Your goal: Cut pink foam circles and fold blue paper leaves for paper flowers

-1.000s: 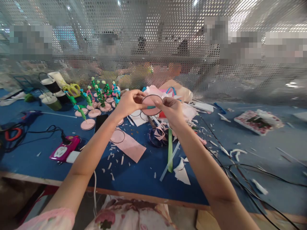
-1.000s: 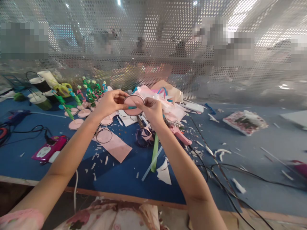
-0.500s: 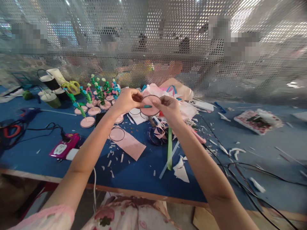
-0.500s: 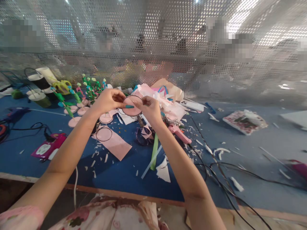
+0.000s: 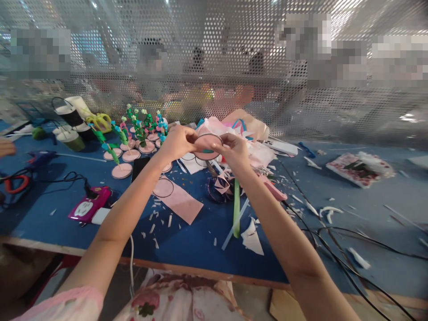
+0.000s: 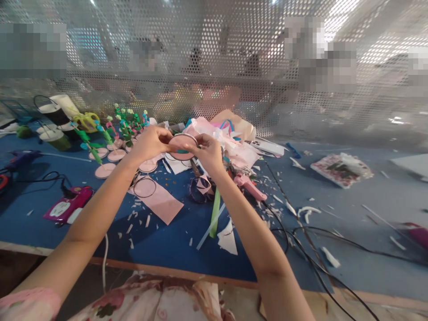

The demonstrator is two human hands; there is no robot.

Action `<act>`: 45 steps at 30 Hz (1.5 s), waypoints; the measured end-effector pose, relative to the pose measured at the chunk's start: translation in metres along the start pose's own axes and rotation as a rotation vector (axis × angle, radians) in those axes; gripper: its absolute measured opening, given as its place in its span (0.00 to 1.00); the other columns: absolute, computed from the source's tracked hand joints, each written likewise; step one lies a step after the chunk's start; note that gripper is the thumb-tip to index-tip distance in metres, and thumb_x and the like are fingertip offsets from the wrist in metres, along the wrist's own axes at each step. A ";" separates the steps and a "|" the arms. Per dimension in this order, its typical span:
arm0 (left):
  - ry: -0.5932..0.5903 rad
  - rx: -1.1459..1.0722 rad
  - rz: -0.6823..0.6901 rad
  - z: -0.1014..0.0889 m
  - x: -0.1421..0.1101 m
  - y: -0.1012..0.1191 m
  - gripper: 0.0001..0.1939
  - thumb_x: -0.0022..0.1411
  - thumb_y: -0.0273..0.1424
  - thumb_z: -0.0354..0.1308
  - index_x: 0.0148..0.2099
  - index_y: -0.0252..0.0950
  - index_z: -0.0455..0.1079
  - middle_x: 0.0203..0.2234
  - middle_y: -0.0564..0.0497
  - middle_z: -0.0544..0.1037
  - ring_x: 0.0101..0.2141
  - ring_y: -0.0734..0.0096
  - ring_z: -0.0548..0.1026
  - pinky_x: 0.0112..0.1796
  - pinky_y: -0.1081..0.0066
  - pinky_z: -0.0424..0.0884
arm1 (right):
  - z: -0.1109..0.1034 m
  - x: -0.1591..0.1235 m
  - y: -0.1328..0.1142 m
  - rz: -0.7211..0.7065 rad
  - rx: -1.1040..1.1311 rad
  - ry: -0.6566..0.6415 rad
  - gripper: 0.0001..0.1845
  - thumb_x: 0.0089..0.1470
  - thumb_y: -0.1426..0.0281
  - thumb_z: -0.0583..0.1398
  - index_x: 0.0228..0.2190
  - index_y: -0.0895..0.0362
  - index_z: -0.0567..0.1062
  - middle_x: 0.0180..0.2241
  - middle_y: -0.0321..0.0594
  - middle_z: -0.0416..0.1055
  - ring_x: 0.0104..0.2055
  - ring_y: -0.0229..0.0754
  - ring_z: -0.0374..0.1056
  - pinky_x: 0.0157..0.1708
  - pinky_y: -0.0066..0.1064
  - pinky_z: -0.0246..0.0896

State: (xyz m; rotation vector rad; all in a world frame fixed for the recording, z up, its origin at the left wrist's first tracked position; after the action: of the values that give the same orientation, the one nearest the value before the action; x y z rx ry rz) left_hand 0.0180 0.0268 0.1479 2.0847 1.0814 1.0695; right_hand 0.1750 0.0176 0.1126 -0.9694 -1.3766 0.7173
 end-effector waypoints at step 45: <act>0.224 0.185 0.391 -0.005 -0.007 0.018 0.12 0.52 0.38 0.64 0.31 0.33 0.73 0.21 0.53 0.76 0.24 0.76 0.72 0.26 0.77 0.66 | -0.012 -0.009 -0.017 -0.314 -0.181 0.191 0.10 0.48 0.64 0.63 0.22 0.56 0.70 0.22 0.32 0.68 0.27 0.36 0.65 0.30 0.31 0.63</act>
State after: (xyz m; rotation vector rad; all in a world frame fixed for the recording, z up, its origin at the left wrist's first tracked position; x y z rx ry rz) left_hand 0.0180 0.0122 0.1611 2.4363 0.9224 1.4676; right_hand 0.1841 -0.0001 0.1239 -0.9089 -1.3986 0.2617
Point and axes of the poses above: each hand's wrist, its own x-axis towards the middle knuckle, its own z-axis out of the palm, y = z × x, the point moved 5 cm from there along x, towards the middle knuckle
